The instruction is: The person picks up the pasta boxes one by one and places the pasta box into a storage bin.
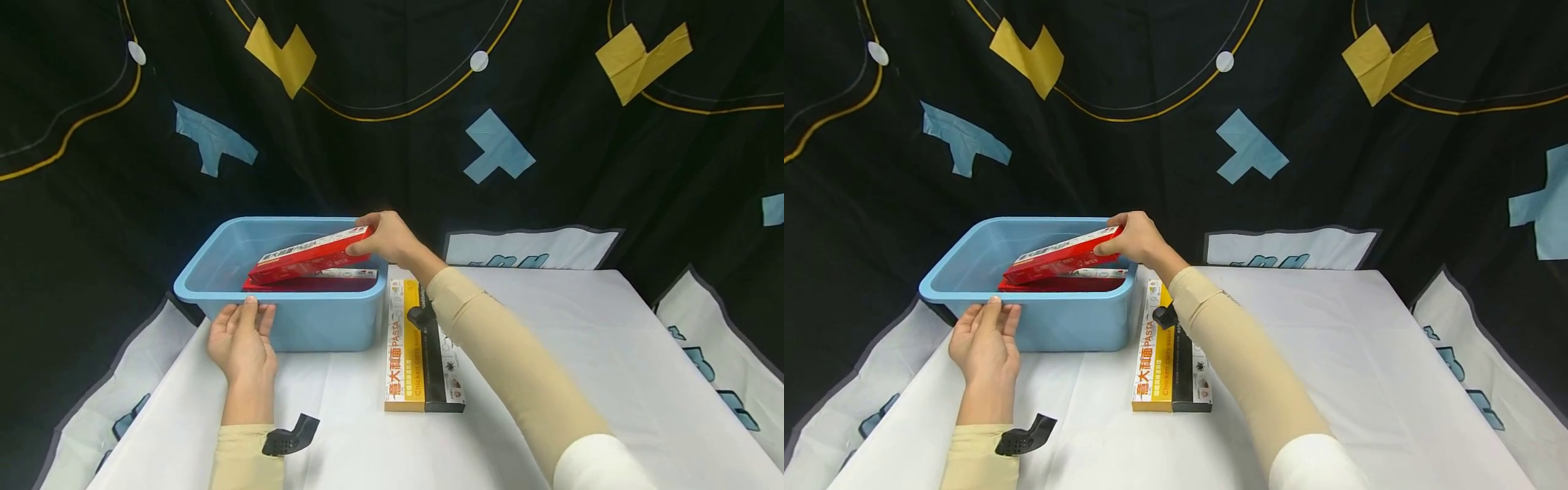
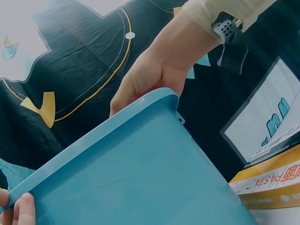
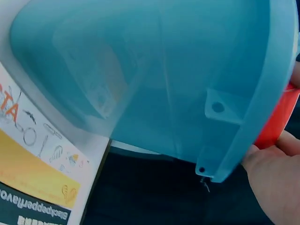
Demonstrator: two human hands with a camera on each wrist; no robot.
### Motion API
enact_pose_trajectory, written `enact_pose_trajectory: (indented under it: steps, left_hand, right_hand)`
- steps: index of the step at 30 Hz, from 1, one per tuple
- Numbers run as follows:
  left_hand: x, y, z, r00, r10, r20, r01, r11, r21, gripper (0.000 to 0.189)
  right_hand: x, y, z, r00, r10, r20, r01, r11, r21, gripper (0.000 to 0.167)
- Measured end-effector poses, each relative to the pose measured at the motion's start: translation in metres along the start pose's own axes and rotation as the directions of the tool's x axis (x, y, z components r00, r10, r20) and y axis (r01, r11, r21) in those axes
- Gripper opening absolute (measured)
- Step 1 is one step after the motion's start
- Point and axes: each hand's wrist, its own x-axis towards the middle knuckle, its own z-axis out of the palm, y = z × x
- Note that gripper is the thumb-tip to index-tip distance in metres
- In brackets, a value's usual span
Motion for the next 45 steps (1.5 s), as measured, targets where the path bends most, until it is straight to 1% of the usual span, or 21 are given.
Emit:
enact_pose_trajectory:
  steps: [3, 5, 8, 11, 13, 16, 21, 25, 29, 32, 34, 39, 42, 45]
  left_hand:
    - [0.000, 0.000, -0.001, 1.000, 0.003, -0.001, -0.003, 1.000, -0.005, 0.056]
    - [-0.001, 0.001, -0.001, 1.000, 0.005, -0.001, -0.005, 1.000, -0.002, 0.057]
    - [-0.001, 0.001, -0.001, 1.000, 0.012, 0.003, -0.012, 1.000, 0.000, 0.056]
    - [-0.001, 0.001, -0.001, 1.000, 0.012, 0.006, -0.012, 1.000, 0.010, 0.055]
    - [-0.001, 0.001, -0.001, 1.000, 0.009, 0.008, -0.009, 1.000, 0.018, 0.055]
    - [-0.001, 0.000, 0.000, 1.000, 0.000, 0.010, 0.000, 1.000, 0.020, 0.056]
    - [-0.002, -0.001, 0.001, 1.000, 0.001, 0.018, -0.001, 1.000, 0.012, 0.055]
    - [-0.001, 0.001, 0.002, 1.000, -0.006, 0.020, 0.006, 1.000, 0.007, 0.054]
    - [0.000, 0.003, 0.001, 1.000, -0.011, 0.022, 0.011, 1.000, -0.003, 0.055]
    - [0.001, 0.003, 0.000, 1.000, -0.010, 0.025, 0.011, 1.000, -0.008, 0.056]
    - [0.001, 0.003, -0.001, 1.000, -0.012, 0.025, 0.012, 1.000, -0.015, 0.057]
    - [0.000, 0.001, -0.001, 1.000, -0.018, 0.023, 0.018, 0.999, -0.028, 0.056]
    - [0.000, 0.000, -0.001, 1.000, -0.016, 0.020, 0.017, 0.999, -0.033, 0.054]
    - [0.000, 0.000, -0.001, 1.000, -0.014, 0.018, 0.015, 0.999, -0.038, 0.052]
  right_hand:
    - [0.005, 0.002, 0.006, 1.000, -0.007, 0.000, 0.007, 1.000, -0.014, 0.064]
    - [0.006, 0.002, 0.010, 1.000, -0.010, -0.020, 0.009, 0.999, -0.044, 0.067]
    - [0.007, 0.003, 0.016, 0.997, -0.042, -0.067, 0.032, 0.990, -0.139, 0.069]
    - [0.004, 0.005, 0.020, 0.991, -0.085, -0.106, 0.058, 0.969, -0.241, 0.067]
    - [0.001, 0.008, 0.022, 0.987, -0.110, -0.120, 0.074, 0.960, -0.271, 0.065]
    - [-0.008, 0.014, 0.020, 0.981, -0.137, -0.140, 0.102, 0.967, -0.232, 0.062]
    - [-0.030, 0.023, 0.013, 0.971, -0.168, -0.168, 0.157, 0.985, -0.075, 0.061]
    - [-0.051, 0.027, 0.004, 0.968, -0.155, -0.197, 0.166, 0.985, 0.042, 0.065]
    - [-0.072, 0.029, -0.010, 0.963, -0.121, -0.242, 0.151, 0.983, 0.106, 0.072]
    - [-0.089, 0.032, -0.023, 0.954, -0.090, -0.287, 0.124, 0.987, 0.102, 0.076]
    - [-0.099, 0.036, -0.033, 0.946, -0.080, -0.314, 0.110, 0.991, 0.078, 0.078]
    - [-0.125, 0.051, -0.056, 0.932, -0.087, -0.352, 0.105, 0.994, 0.032, 0.077]
    - [-0.139, 0.063, -0.063, 0.927, -0.077, -0.367, 0.082, 0.997, -0.001, 0.079]
    - [-0.151, 0.074, -0.065, 0.931, -0.038, -0.363, 0.025, 0.999, -0.039, 0.083]
